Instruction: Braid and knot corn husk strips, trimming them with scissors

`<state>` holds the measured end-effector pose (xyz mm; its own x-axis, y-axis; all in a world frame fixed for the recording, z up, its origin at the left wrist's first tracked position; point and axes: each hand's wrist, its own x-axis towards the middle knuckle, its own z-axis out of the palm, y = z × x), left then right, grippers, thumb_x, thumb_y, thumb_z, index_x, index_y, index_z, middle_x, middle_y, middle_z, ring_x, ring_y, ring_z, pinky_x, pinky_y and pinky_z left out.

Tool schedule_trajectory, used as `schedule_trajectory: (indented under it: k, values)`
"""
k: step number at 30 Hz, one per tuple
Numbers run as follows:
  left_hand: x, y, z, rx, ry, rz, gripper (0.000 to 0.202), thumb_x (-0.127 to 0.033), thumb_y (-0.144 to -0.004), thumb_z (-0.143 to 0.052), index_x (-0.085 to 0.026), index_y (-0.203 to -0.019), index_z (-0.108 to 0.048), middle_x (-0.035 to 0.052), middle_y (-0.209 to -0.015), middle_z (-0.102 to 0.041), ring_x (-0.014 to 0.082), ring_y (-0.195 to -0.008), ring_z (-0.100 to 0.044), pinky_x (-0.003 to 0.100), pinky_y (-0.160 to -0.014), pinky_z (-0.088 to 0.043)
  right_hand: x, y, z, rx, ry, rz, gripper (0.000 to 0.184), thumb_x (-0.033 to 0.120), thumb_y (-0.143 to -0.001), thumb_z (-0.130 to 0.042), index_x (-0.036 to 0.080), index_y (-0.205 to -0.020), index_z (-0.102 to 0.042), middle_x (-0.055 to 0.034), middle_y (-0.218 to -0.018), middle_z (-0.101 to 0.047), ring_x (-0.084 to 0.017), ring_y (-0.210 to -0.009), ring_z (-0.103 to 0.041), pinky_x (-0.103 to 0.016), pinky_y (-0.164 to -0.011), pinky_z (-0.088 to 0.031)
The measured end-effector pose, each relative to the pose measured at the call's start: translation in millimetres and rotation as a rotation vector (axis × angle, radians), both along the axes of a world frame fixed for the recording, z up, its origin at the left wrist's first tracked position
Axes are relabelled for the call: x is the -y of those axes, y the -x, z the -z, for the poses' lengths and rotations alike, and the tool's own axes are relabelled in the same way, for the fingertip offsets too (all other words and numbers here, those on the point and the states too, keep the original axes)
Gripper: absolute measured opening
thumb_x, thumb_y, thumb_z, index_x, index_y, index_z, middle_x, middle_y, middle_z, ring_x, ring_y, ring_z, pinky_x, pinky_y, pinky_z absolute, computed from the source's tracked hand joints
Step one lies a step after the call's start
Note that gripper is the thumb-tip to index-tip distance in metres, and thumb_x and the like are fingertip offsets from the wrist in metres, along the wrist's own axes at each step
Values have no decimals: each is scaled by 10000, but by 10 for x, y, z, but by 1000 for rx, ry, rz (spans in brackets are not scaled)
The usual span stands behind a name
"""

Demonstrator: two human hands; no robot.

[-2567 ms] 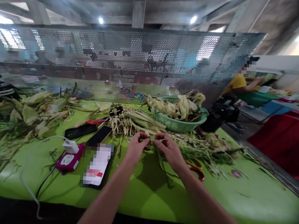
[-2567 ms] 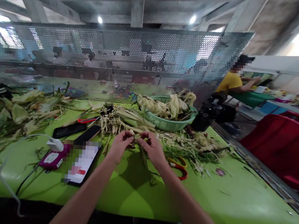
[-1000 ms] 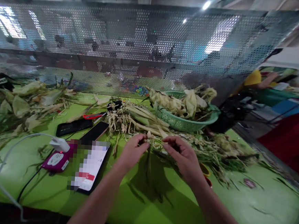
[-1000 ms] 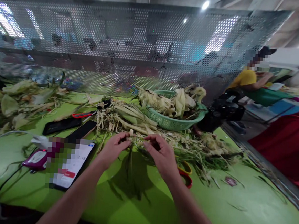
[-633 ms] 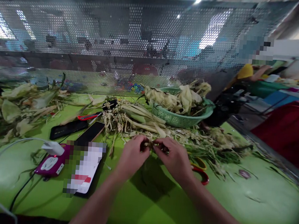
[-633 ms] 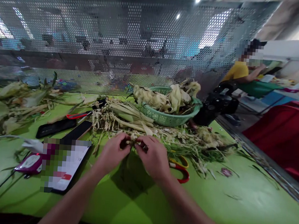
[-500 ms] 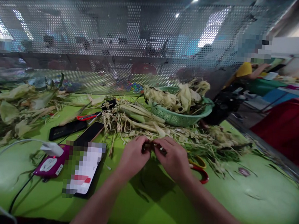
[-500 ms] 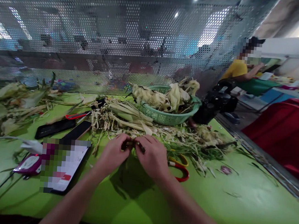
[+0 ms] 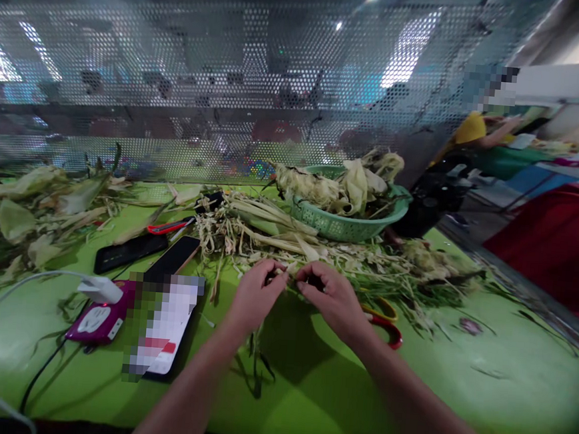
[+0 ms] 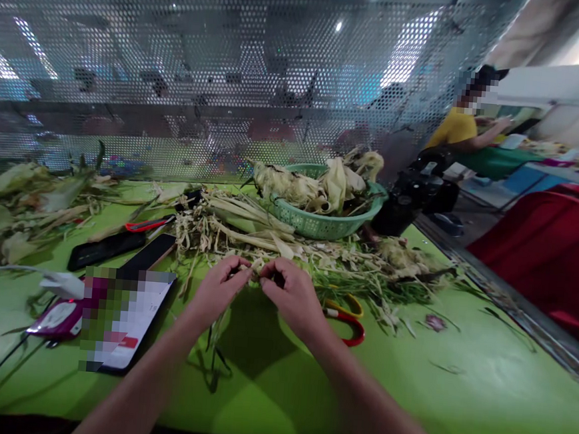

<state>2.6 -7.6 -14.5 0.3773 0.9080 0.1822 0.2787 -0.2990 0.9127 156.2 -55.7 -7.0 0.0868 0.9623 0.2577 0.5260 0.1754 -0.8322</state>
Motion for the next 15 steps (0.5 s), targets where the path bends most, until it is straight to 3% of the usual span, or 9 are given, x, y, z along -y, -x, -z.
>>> schedule_trajectory:
  k: [5, 10, 15]
  values:
    - [-34, 1, 28, 47, 31, -14, 118, -279, -780, -537, -171, -751, -576, -16, -689, -531, 119, -665, -467, 223, -609, -347, -6, -7, 16, -86, 62, -40, 48, 213, -745, -542, 184, -757, -577, 16, -647, -525, -121, -591, -450, -235, -537, -360]
    - [-38, 18, 9, 51, 68, -46, 129, -285, -785, -540, -170, -729, -560, -22, -674, -517, 110, -641, -449, 219, -597, -341, -5, -28, -40, -305, 129, -101, 93, 271, -756, -566, 180, -770, -558, 25, -637, -517, -106, -568, -444, -227, -520, -346]
    - [-17, 53, -65, 126, 125, -45, 156, -319, -808, -517, -184, -731, -531, -30, -677, -505, 110, -639, -435, 219, -600, -329, -6, -122, -138, -387, 80, -35, 137, 297, -763, -586, 182, -837, -574, 28, -661, -521, -104, -579, -445, -228, -538, -350]
